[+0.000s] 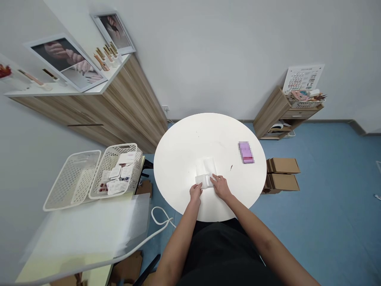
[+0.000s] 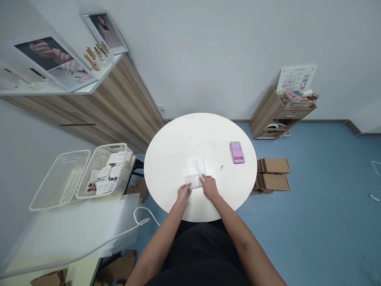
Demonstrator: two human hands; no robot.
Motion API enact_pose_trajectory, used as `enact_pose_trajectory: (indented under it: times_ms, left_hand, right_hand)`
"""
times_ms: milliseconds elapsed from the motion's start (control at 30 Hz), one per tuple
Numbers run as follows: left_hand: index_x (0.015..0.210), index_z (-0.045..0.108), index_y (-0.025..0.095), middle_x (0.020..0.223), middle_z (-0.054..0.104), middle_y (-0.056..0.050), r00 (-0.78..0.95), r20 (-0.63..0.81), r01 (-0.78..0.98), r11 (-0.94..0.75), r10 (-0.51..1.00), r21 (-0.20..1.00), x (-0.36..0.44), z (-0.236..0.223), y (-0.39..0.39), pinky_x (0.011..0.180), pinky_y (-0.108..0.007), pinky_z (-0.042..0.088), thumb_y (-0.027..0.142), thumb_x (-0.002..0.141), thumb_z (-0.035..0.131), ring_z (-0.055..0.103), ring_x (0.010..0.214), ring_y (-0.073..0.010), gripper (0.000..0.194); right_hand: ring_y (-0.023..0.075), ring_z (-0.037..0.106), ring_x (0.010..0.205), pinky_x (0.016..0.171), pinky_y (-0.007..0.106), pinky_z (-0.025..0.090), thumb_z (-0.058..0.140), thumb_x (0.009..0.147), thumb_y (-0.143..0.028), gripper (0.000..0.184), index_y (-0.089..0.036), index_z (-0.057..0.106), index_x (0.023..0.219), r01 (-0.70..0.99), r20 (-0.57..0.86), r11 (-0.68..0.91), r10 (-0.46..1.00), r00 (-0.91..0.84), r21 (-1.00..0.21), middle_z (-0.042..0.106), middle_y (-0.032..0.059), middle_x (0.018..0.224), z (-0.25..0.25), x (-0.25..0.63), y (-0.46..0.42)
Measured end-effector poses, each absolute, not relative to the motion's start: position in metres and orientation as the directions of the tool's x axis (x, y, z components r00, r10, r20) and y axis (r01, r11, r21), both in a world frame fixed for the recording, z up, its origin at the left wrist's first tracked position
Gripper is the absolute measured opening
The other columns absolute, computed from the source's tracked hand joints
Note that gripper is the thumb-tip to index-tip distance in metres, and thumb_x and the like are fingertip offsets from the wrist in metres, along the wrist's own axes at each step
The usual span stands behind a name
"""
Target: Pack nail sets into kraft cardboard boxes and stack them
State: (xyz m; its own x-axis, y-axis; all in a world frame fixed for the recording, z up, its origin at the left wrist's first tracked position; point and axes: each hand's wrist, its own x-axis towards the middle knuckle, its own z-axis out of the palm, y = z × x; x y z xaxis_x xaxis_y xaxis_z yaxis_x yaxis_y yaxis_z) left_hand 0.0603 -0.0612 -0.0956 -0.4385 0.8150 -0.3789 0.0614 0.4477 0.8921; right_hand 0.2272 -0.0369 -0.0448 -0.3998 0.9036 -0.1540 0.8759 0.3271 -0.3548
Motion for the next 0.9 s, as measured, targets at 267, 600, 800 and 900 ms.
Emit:
enact_pose_trajectory:
  times_ms: [267,600,800,900]
  left_hand:
    - [0.08,0.062,0.019,0.089,0.066,-0.005,-0.421,-0.348,0.141,0.439,0.838,0.887,0.076,-0.075,-0.049,0.082,-0.037,0.053,0.034,0.081,0.058,0.064,0.084,-0.0192,0.015]
    - [0.082,0.058,0.022,0.114,0.064,-0.007,-0.347,-0.167,0.291,0.275,0.923,0.916,0.101,-0.053,-0.05,0.095,-0.038,0.048,0.03,0.087,0.051,0.06,0.109,-0.0211,0.012]
    - [0.098,0.063,0.021,0.129,0.061,-0.009,-0.294,-0.096,0.373,0.206,0.951,0.904,0.104,-0.051,-0.059,0.097,-0.04,0.049,0.031,0.093,0.044,0.058,0.118,-0.0216,0.023]
    - [0.102,0.066,0.022,0.132,0.061,-0.008,-0.224,-0.057,0.456,0.156,0.973,0.876,0.105,-0.054,-0.062,0.1,-0.043,0.048,0.032,0.095,0.041,0.056,0.12,-0.0226,0.027]
  right_hand:
    - [0.0291,0.04,0.127,0.102,0.047,0.032,0.04,0.087,-0.005,0.053,-0.024,0.054,0.135,0.831,-0.11,0.461,0.851,-0.513,-0.311,0.041,0.0117,0.152,-0.043,0.231,-0.031]
    - [0.0271,0.046,0.11,0.088,0.039,0.042,0.037,0.089,-0.006,0.055,-0.026,0.051,0.139,0.829,-0.131,0.458,0.845,-0.518,-0.321,0.05,0.0132,0.137,-0.042,0.232,-0.033]
    - [0.0302,0.038,0.13,0.101,0.046,0.036,0.04,0.089,-0.01,0.056,-0.024,0.045,0.144,0.797,-0.088,0.492,0.83,-0.551,-0.35,0.039,0.0146,0.15,-0.05,0.234,-0.05]
    - [0.0321,0.035,0.134,0.105,0.05,0.033,0.042,0.089,-0.012,0.052,-0.018,0.049,0.14,0.787,-0.083,0.478,0.833,-0.547,-0.39,0.039,0.0178,0.151,-0.054,0.236,-0.055]
